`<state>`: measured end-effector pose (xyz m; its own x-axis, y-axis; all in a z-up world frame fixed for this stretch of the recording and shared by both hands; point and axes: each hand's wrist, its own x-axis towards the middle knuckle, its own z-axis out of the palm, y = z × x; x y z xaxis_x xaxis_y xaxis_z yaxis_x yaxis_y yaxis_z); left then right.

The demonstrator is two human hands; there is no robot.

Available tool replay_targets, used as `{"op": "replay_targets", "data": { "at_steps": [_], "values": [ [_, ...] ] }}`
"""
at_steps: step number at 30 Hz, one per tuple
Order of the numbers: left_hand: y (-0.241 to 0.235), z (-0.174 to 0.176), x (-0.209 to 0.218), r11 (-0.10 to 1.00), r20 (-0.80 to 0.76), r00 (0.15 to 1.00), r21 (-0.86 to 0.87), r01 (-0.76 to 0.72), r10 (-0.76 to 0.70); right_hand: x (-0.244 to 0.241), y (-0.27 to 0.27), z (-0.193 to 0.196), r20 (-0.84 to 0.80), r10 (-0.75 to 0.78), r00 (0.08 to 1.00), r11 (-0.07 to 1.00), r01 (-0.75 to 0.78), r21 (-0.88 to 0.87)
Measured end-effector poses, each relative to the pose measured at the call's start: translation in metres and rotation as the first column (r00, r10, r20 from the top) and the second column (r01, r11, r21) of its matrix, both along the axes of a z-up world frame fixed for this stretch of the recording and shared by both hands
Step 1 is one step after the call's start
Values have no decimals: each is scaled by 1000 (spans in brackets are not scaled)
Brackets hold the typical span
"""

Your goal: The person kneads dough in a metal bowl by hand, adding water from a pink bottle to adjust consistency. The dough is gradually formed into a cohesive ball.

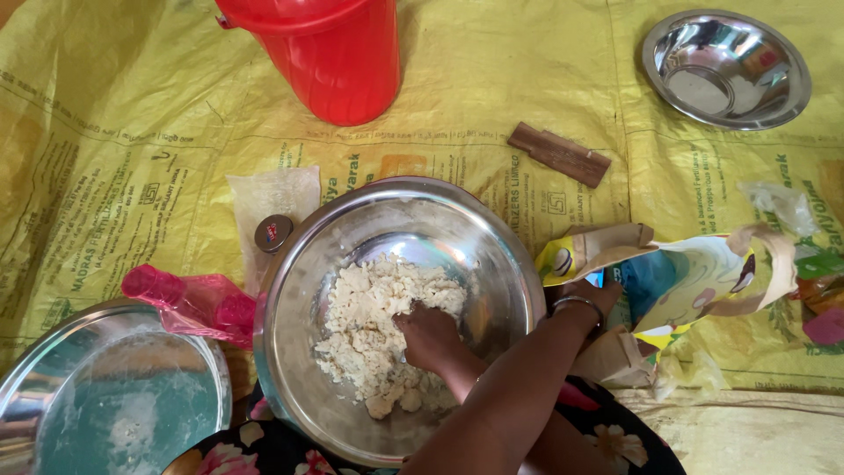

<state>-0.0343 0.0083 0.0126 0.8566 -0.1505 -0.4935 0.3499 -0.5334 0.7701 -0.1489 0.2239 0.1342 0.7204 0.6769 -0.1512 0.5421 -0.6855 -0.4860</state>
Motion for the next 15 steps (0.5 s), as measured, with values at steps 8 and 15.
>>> {"op": "replay_targets", "data": {
  "at_steps": [8, 15],
  "values": [
    [2, 18, 0, 998, 12, 1000, 59, -17, 16, 1, 0, 4, -56, -13, 998, 998, 9, -67],
    [47, 167, -29, 981, 133, 979, 138, 134, -153, -2, -3, -4, 24, 2, 1000, 1000, -1, -11]
  ]
}}
